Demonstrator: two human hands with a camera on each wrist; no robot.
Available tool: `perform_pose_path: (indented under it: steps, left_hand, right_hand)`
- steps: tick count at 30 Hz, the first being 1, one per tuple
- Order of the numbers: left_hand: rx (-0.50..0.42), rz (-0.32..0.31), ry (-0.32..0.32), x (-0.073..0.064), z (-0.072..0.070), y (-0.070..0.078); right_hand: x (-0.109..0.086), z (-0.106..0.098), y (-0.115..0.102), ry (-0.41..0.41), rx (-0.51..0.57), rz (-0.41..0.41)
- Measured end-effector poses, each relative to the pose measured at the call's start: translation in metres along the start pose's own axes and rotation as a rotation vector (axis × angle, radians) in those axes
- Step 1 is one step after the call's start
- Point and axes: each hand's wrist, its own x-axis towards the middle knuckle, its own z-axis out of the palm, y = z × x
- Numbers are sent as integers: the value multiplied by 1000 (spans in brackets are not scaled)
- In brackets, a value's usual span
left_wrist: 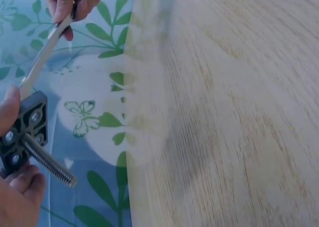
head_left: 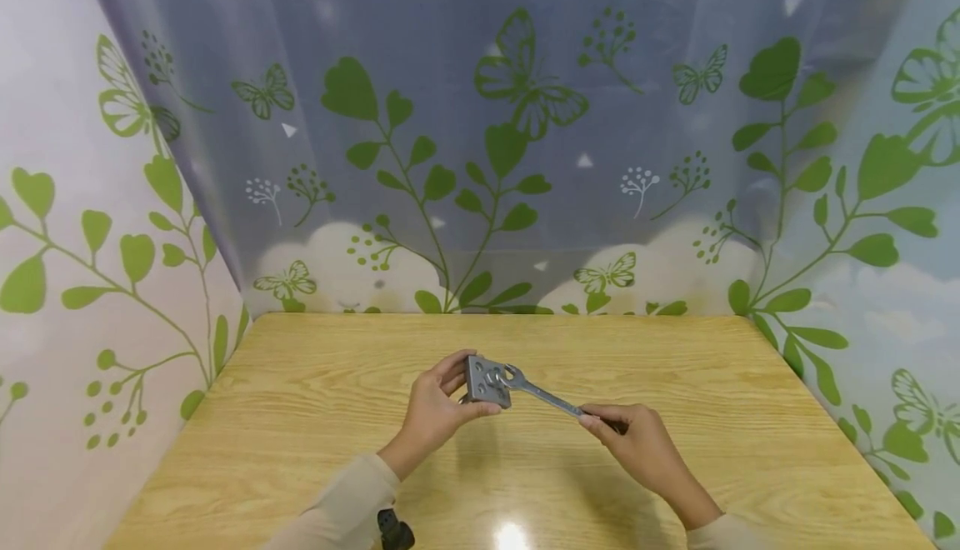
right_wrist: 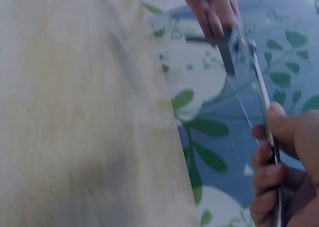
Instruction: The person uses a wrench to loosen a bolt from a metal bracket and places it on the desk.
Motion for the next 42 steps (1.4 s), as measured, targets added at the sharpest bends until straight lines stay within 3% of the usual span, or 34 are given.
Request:
perform_pose_path:
  steps: [7,14,21,30,40,42]
  left_hand:
    - [1,14,38,-2,4,5]
    - [34,15,38,-1,6,2]
    - [2,-19,27,-1,7,-2]
    - [-26,-29,-3,0,6,-3]
    - [34,12,-83,3,-2,3]
    - [38,6,-104,3,-4,4]
  right_hand:
    - [-9,24,-19,95,5,96]
    - [-9,33,-29,112,-19,150]
    - [-12,41,-31,127,-26,196]
    - [-15,49,-32,115,59,170]
    - [-16,47,-28,93,62,148]
    - [-15,45,-24,73,64,109]
